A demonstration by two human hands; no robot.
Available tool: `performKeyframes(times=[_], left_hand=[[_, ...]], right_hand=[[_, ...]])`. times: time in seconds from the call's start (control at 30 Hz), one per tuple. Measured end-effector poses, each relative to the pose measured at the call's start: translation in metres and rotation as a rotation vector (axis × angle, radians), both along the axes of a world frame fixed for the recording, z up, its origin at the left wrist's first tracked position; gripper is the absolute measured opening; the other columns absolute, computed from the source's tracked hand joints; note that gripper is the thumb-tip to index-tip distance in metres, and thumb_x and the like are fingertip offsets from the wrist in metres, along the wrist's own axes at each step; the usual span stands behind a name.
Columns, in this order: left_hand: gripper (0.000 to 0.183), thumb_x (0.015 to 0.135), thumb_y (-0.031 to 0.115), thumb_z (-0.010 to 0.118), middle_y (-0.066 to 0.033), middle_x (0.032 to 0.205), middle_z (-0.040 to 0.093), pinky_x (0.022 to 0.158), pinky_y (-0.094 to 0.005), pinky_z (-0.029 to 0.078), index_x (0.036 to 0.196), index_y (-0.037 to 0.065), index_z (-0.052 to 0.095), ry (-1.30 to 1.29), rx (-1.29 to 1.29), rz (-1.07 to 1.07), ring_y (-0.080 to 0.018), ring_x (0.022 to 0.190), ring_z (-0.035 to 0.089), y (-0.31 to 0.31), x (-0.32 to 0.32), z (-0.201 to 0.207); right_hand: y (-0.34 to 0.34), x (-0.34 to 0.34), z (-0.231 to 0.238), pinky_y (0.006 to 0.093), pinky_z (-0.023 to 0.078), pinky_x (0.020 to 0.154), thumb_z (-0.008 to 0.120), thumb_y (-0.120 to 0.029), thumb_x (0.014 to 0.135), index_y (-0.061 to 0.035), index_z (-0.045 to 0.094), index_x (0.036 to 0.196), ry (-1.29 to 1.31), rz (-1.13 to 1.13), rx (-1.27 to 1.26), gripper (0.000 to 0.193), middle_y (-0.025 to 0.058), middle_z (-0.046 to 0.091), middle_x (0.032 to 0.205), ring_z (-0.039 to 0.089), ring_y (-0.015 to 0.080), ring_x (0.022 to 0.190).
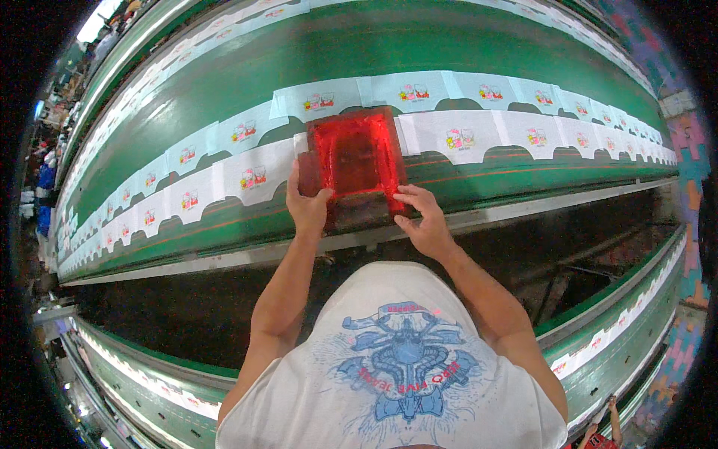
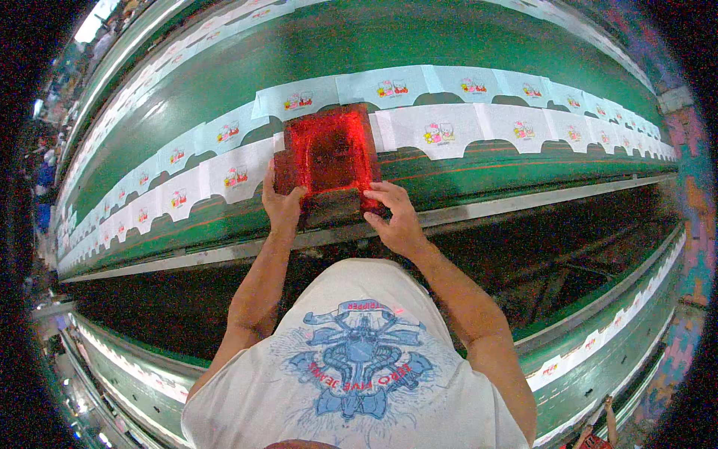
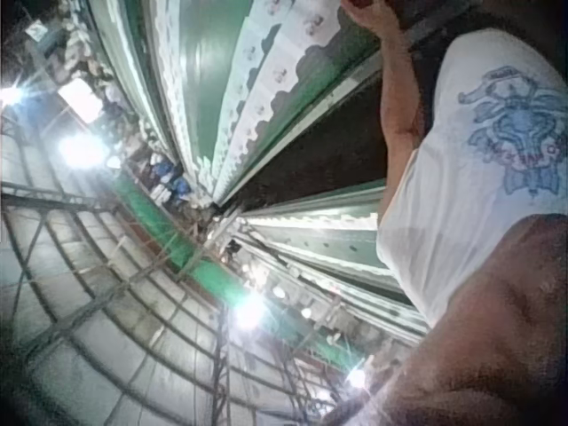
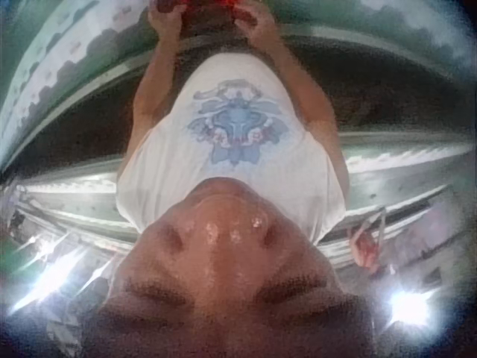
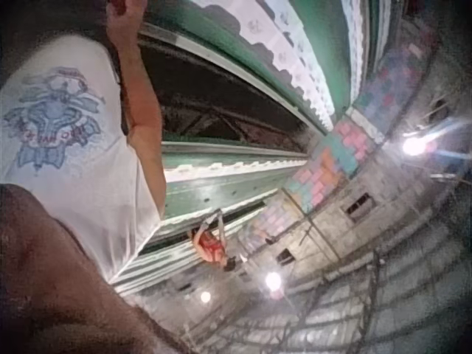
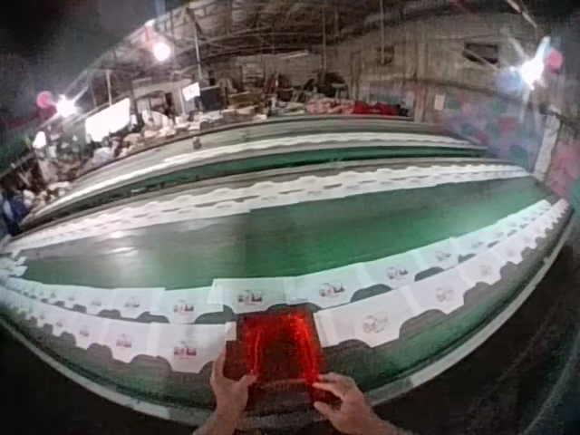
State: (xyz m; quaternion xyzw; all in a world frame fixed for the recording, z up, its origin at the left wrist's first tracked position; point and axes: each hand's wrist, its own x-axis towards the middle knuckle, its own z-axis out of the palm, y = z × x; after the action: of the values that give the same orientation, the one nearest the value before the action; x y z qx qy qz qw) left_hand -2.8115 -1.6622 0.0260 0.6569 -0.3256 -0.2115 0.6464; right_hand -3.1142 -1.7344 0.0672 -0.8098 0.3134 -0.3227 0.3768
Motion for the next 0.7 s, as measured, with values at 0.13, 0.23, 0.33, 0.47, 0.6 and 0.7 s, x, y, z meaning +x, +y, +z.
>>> performKeyframes(times=[0.13,0.23,0.33,0.47,0.6,0.7], left_hand=[[0.102,0.077,-0.014,0.084,-0.0194,0.169,0.059,0.131,-0.0423,0.049,0.172,-0.006,0.048,-0.006,0.007,0.004,-0.0289,0.155,0.060,0.000,0.000,0.000],[0.102,0.077,-0.014,0.085,-0.0192,0.170,0.059,0.131,-0.0423,0.049,0.172,-0.006,0.047,0.091,-0.028,-0.005,-0.0292,0.155,0.059,-0.002,0.002,-0.005],[0.102,0.077,-0.014,0.085,-0.0190,0.170,0.059,0.132,-0.0429,0.048,0.172,-0.006,0.047,0.114,-0.049,-0.024,-0.0297,0.156,0.059,-0.001,0.003,-0.012],[0.103,0.076,-0.014,0.085,-0.0183,0.169,0.060,0.132,-0.0435,0.048,0.172,-0.005,0.048,0.027,-0.034,-0.027,-0.0297,0.155,0.059,-0.002,0.007,-0.016],[0.103,0.076,-0.011,0.085,-0.0183,0.167,0.062,0.131,-0.0433,0.049,0.172,-0.002,0.049,-0.017,-0.005,-0.012,-0.0291,0.153,0.061,0.000,0.006,-0.010],[0.103,0.076,-0.009,0.085,-0.0179,0.165,0.063,0.129,-0.0429,0.049,0.172,0.000,0.050,-0.044,0.031,0.004,-0.0293,0.151,0.063,0.002,0.003,-0.006]], right_hand=[[-0.002,-0.001,0.003,0.0529,0.047,0.127,0.087,-0.007,0.095,-0.0085,0.075,0.143,-0.031,0.005,0.015,0.050,0.0164,0.069,0.155,0.060,0.0402,0.149],[0.000,0.002,0.011,0.0540,0.048,0.127,0.087,-0.008,0.094,-0.0079,0.075,0.142,0.023,0.041,-0.125,0.050,0.0165,0.068,0.154,0.060,0.0416,0.147],[-0.001,0.013,0.019,0.0569,0.048,0.126,0.087,-0.017,0.096,-0.0085,0.076,0.142,0.106,0.169,-0.239,0.048,0.0164,0.067,0.154,0.060,0.0428,0.146],[-0.002,0.037,0.025,0.0555,0.050,0.122,0.087,-0.015,0.091,-0.0084,0.076,0.142,0.238,0.299,-0.367,0.053,0.0156,0.068,0.150,0.062,0.0420,0.143],[-0.009,0.063,0.032,0.0539,0.054,0.113,0.081,-0.015,0.088,-0.0079,0.077,0.140,0.381,0.361,-0.518,0.052,0.0143,0.073,0.134,0.068,0.0396,0.129],[-0.019,0.073,0.043,0.0528,0.057,0.109,0.077,-0.016,0.092,-0.0076,0.079,0.132,0.524,0.431,-0.527,0.041,0.0145,0.077,0.124,0.072,0.0402,0.122]])
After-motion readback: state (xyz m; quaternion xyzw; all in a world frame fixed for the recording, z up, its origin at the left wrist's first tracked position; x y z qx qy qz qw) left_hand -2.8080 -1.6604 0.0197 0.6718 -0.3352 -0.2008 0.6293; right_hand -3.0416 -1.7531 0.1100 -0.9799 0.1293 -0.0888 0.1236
